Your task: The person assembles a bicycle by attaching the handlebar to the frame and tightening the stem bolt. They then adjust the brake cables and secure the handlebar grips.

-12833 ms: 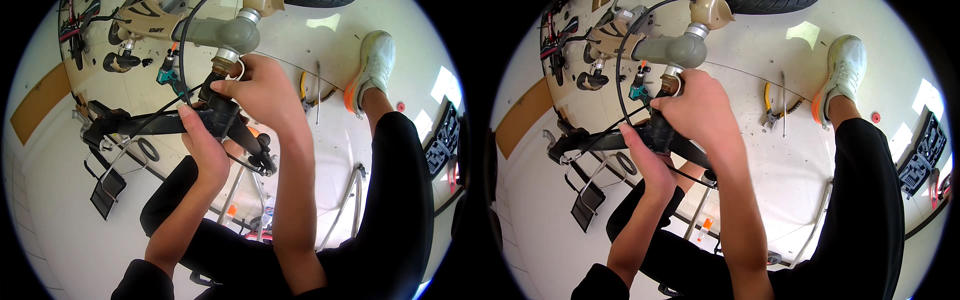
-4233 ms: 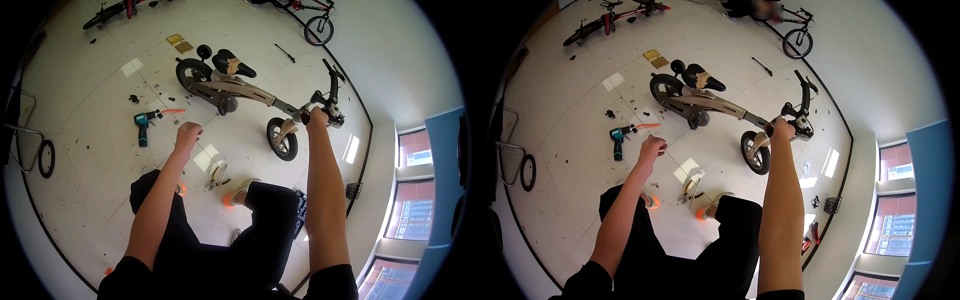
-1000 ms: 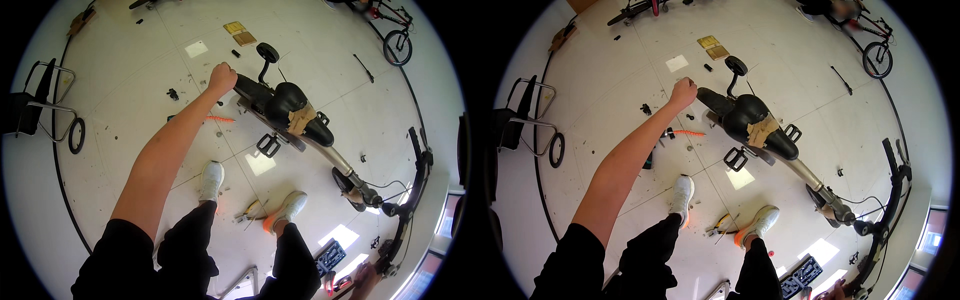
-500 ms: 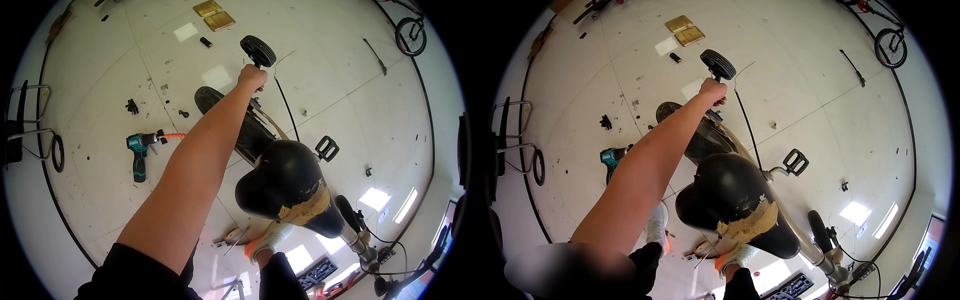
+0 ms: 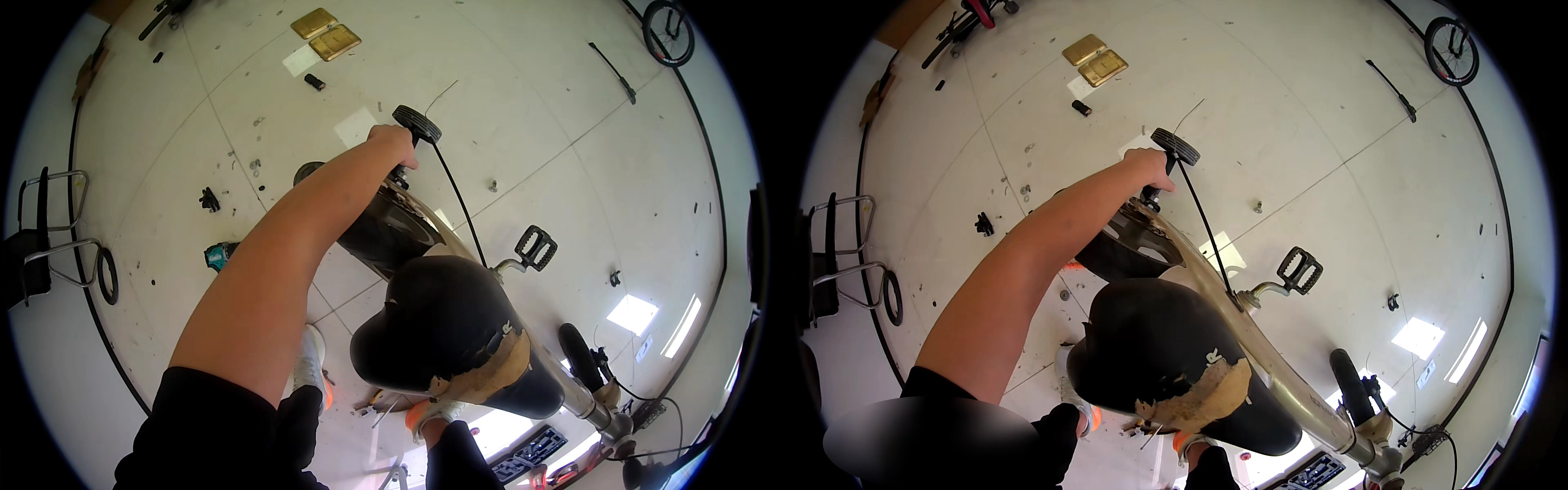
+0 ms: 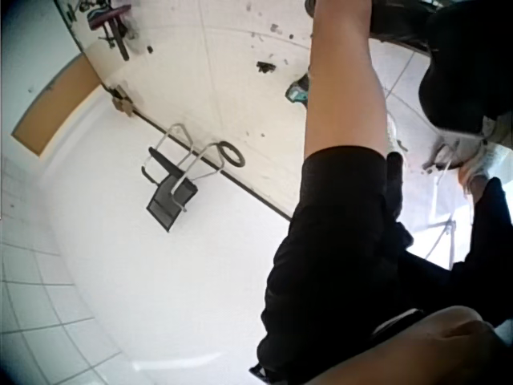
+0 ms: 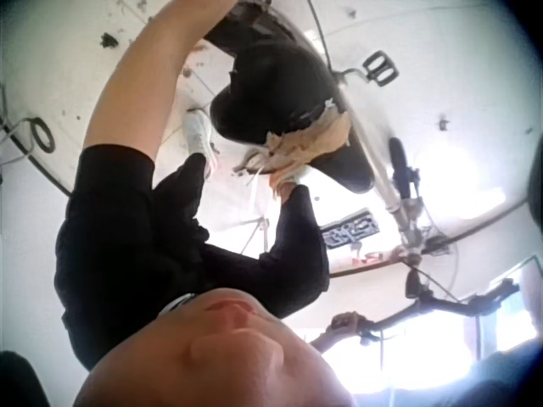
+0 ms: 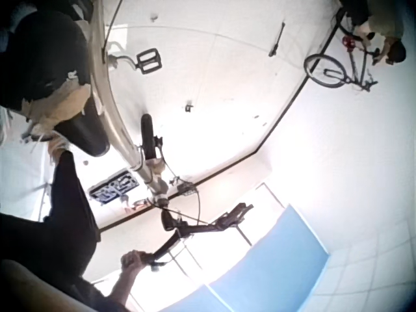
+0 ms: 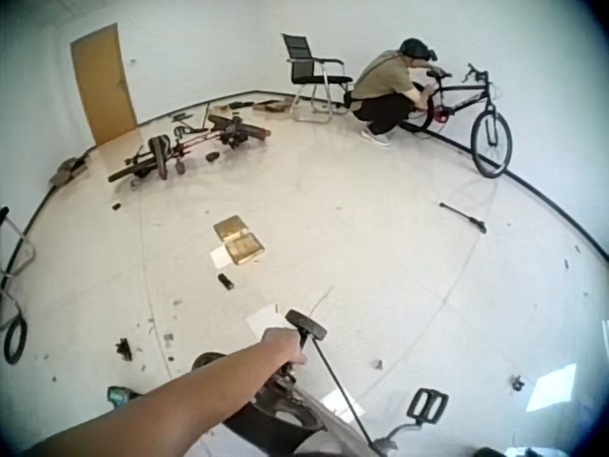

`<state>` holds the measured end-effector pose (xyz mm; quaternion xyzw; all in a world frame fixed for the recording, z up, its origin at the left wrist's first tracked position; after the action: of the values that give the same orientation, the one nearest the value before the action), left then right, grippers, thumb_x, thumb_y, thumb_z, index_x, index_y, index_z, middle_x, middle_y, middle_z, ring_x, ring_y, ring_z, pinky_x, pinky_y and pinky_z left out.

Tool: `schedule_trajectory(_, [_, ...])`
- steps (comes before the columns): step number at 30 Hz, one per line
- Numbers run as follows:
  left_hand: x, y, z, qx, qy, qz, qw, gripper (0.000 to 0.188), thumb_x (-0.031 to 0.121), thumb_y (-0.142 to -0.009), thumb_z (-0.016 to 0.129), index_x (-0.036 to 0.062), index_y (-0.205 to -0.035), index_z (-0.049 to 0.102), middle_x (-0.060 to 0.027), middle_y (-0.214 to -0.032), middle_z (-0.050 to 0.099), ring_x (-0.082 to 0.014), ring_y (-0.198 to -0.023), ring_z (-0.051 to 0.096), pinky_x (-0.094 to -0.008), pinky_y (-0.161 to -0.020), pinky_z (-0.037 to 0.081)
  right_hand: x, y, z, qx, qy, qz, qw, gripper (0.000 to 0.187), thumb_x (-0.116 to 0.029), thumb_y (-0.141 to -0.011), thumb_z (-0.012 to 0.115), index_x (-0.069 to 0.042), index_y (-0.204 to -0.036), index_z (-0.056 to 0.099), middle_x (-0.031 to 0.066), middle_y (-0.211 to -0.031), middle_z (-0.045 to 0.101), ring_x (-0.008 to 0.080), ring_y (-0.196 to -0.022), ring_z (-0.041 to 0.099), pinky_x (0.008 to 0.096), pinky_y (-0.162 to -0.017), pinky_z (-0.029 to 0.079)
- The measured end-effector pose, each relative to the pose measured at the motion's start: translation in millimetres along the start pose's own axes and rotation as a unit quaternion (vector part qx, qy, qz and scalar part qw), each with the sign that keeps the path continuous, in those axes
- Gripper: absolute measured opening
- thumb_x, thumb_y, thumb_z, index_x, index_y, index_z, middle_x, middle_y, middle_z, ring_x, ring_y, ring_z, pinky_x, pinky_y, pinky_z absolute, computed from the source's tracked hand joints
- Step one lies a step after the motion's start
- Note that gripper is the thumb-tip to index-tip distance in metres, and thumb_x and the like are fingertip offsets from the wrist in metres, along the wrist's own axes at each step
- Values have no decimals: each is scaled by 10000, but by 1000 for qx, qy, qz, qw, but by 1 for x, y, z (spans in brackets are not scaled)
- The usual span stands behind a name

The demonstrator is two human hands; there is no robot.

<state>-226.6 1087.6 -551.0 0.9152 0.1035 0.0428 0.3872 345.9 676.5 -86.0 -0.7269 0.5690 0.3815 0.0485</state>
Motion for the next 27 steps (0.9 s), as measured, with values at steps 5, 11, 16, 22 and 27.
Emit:
schedule_trajectory(5, [35,-4,16,44,-95,-98,990,735,240,-648,750,-36,-1270,472,-130,-1061,600,-190,-849,640,-363,-443,429,2,-10,2,-1,-7,-2,1000,220,7,-800,561,-124,-673,437,-10,-473,366,118,-330,356,264,-295,283])
schedule_trajectory(11, [57,9,14,2,-25,145,989,504,171,-740,614,-141,-1128,534,-293,-1218,517,-354,-909,641,-433,-796,520,4,-17,-5,3,-17,2,1000,227,27,-782,565,-118,-668,433,-10,-466,369,115,-323,364,261,-283,287])
schedule_trajectory(16, [53,-16,31,1,-30,196,980,548,257,-772,618,-157,-1093,456,-257,-871,649,-341,-783,661,-415,-657,522,4,-20,-13,4,-22,-7,1000,233,44,-767,569,-113,-664,430,-9,-460,371,113,-316,370,258,-273,291])
schedule_trajectory(22, [26,48,-36,-118,39,80,989,742,623,-798,568,-39,-1133,596,-198,-1034,643,-282,-907,642,-378,-809,508,18,-28,-34,-21,-12,35,999,196,-54,-890,540,-113,-714,476,58,-530,468,168,-381,425,302,-322,308])
schedule_trajectory(27, [33,300,-147,322,282,253,868,284,218,-967,454,-10,-1102,558,-97,-999,621,-160,-980,567,-280,-880,431,4,-25,-19,-9,-80,-14,997,111,-63,-894,560,-161,-886,509,-7,-521,401,80,-375,344,217,-298,290])
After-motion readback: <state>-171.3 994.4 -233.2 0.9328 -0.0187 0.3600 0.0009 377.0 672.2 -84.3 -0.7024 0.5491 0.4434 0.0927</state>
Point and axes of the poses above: each hand's wrist, its own y-axis away from the middle knuckle, its own z-axis out of the palm, x = y × z, the point moved 7 cm from there along -y, towards the middle knuckle
